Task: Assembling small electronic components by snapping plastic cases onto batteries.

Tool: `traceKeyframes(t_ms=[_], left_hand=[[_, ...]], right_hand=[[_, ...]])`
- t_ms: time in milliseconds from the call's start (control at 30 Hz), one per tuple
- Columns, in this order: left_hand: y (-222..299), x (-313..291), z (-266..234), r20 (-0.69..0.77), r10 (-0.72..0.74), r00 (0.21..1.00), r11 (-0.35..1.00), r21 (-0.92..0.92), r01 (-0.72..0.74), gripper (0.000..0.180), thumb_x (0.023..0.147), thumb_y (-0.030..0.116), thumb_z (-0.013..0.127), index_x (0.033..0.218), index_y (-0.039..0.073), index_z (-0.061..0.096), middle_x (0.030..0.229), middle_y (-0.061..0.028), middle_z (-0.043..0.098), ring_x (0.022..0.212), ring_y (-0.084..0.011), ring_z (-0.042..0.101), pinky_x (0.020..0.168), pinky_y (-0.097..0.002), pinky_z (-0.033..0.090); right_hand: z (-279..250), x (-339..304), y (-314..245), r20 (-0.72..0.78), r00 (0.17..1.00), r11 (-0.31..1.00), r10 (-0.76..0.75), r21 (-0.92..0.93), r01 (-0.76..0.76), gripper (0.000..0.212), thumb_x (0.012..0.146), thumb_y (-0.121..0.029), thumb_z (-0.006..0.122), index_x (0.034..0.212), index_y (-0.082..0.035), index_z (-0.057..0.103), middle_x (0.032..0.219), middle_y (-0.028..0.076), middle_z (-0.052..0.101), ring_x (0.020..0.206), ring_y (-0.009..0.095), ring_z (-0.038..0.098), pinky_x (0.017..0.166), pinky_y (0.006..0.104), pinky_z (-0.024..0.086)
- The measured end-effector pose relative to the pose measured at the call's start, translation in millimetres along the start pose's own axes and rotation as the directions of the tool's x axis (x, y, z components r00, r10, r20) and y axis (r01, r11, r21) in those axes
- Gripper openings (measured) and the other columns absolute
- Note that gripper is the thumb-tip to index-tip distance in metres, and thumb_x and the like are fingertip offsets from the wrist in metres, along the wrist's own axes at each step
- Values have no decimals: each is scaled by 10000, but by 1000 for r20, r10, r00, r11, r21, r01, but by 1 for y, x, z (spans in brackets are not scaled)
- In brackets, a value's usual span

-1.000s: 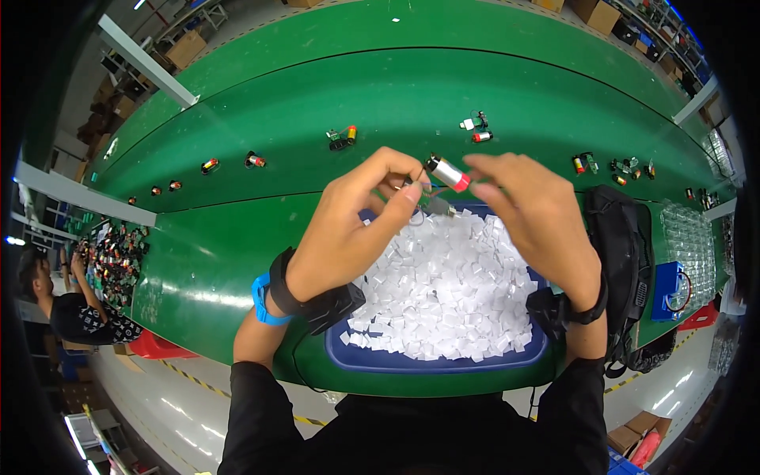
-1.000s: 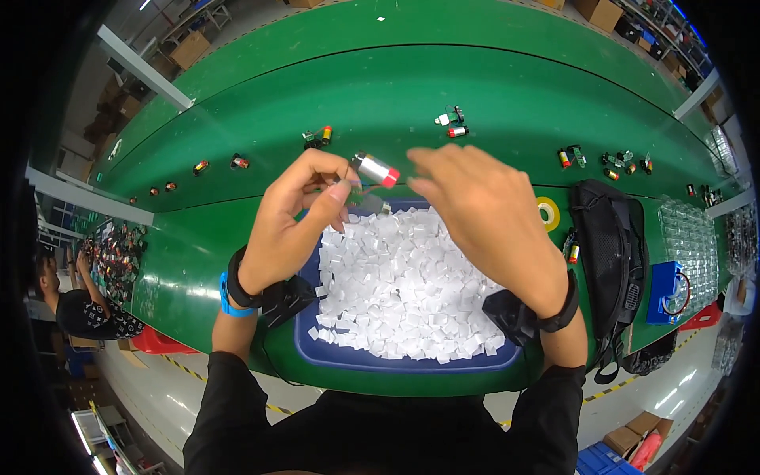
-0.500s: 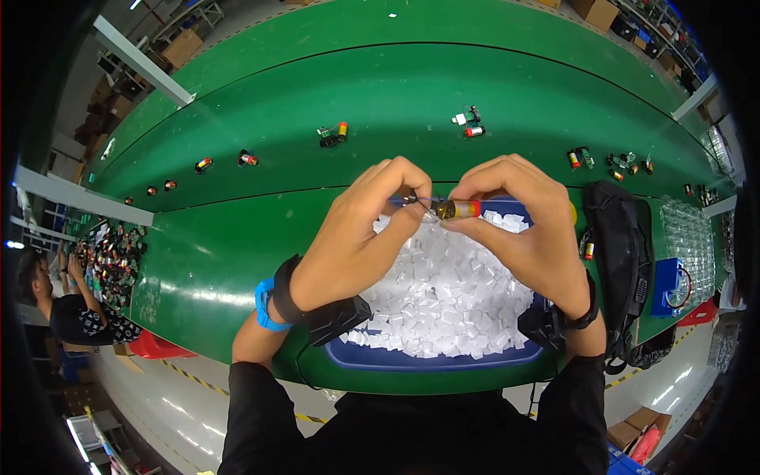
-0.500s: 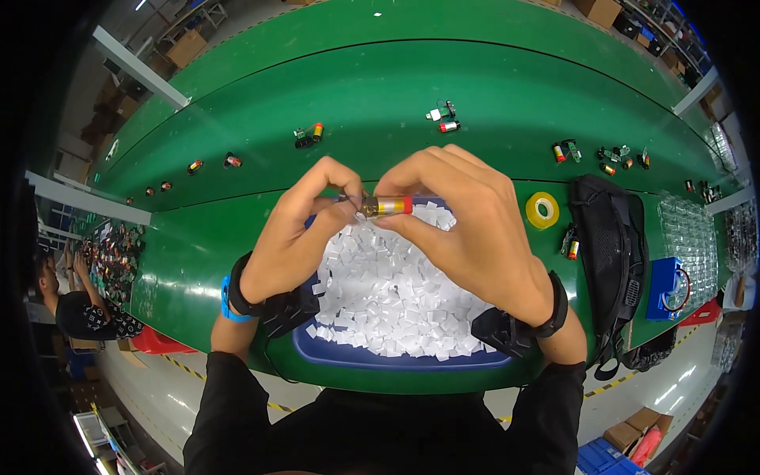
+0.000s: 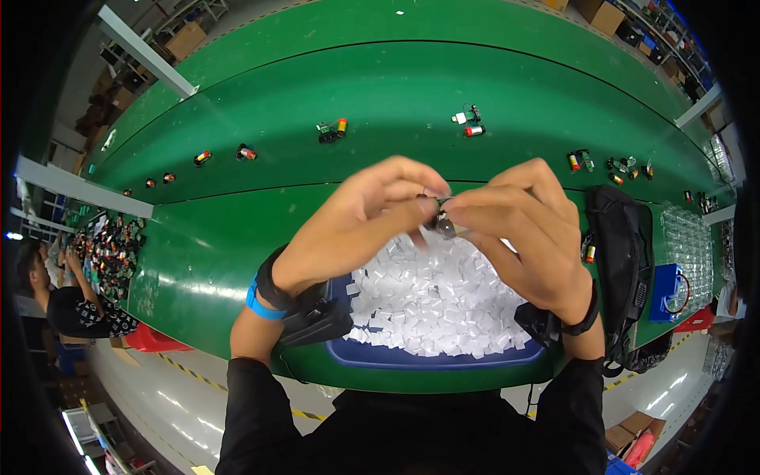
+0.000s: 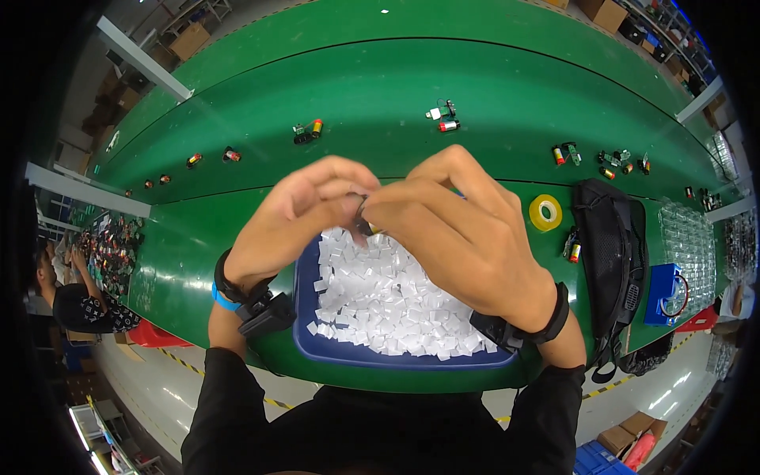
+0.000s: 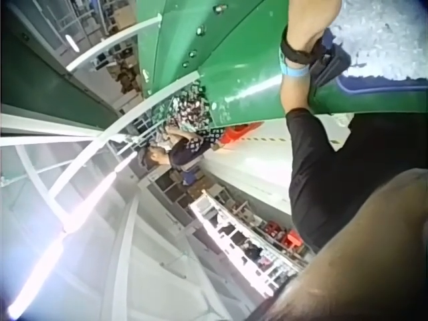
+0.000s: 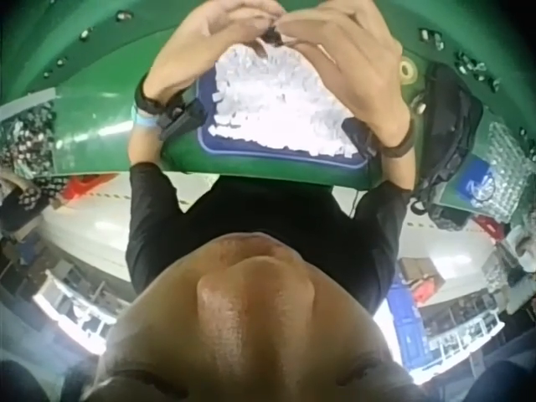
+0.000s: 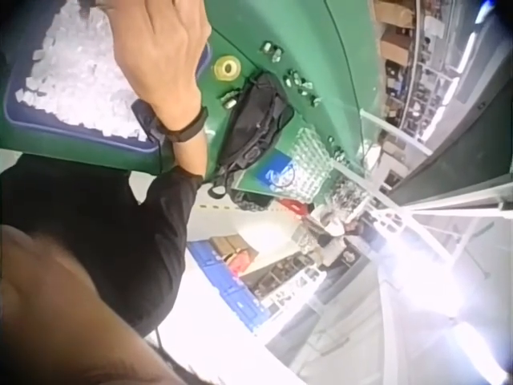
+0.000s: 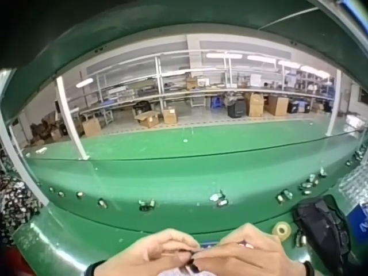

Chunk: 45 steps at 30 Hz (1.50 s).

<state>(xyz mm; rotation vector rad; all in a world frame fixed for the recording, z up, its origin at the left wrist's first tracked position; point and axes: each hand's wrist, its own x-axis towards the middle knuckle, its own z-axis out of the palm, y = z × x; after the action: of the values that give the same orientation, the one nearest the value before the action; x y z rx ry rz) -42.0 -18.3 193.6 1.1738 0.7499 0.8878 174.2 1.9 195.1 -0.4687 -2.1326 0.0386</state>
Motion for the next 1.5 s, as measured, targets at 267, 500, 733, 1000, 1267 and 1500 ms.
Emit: traceKeyframes(t_ms=[267,500,733,1000,1267,1500], left_hand=[[-2,-3,7,-11,-58,998,978,199,59,324,924,-7,579,1246,-40,559,1076,-88,645,901,-125,638,697,-262,540],[-7,-2,13,-14,140,990,959,250,-132,336,918,32,656,1240,-23,575,946,-63,623,776,-87,597,586,-229,511],[-4,-4,14,-45,188,981,974,134,-181,366,917,13,664,1262,-42,555,1098,-137,653,803,-99,607,561,-227,537],[-6,-4,15,-54,373,926,925,91,-368,348,934,-23,618,1272,-58,543,1218,-202,628,882,-148,654,600,-242,580],[-7,-2,18,-56,551,832,776,401,-487,373,920,34,663,1247,-90,531,1170,-248,643,812,-173,669,589,-268,584],[-7,-7,17,26,622,782,605,618,-502,430,787,-66,745,1200,-21,635,1157,-143,682,766,-154,624,570,-238,574]], right_hand=[[-6,-2,-2,12,1000,993,5,-117,-3,219,629,-5,817,823,-59,732,907,32,736,737,214,590,592,280,470],[-11,-3,-3,-10,999,968,-36,-249,32,178,638,-13,817,786,-61,732,899,32,738,729,211,582,583,274,459],[-19,12,-11,-79,996,988,31,-152,-43,300,661,-34,847,928,-40,709,876,68,692,714,192,594,582,264,459],[-14,-3,-17,72,903,824,424,382,-418,204,761,14,797,919,18,668,848,98,657,643,93,593,533,200,450],[-6,-3,-20,74,850,713,521,510,-481,107,848,31,720,934,62,664,855,98,647,600,86,590,510,199,452],[-8,-5,-20,197,787,540,584,629,-558,92,893,28,668,958,92,659,876,117,631,587,95,596,477,209,458]])
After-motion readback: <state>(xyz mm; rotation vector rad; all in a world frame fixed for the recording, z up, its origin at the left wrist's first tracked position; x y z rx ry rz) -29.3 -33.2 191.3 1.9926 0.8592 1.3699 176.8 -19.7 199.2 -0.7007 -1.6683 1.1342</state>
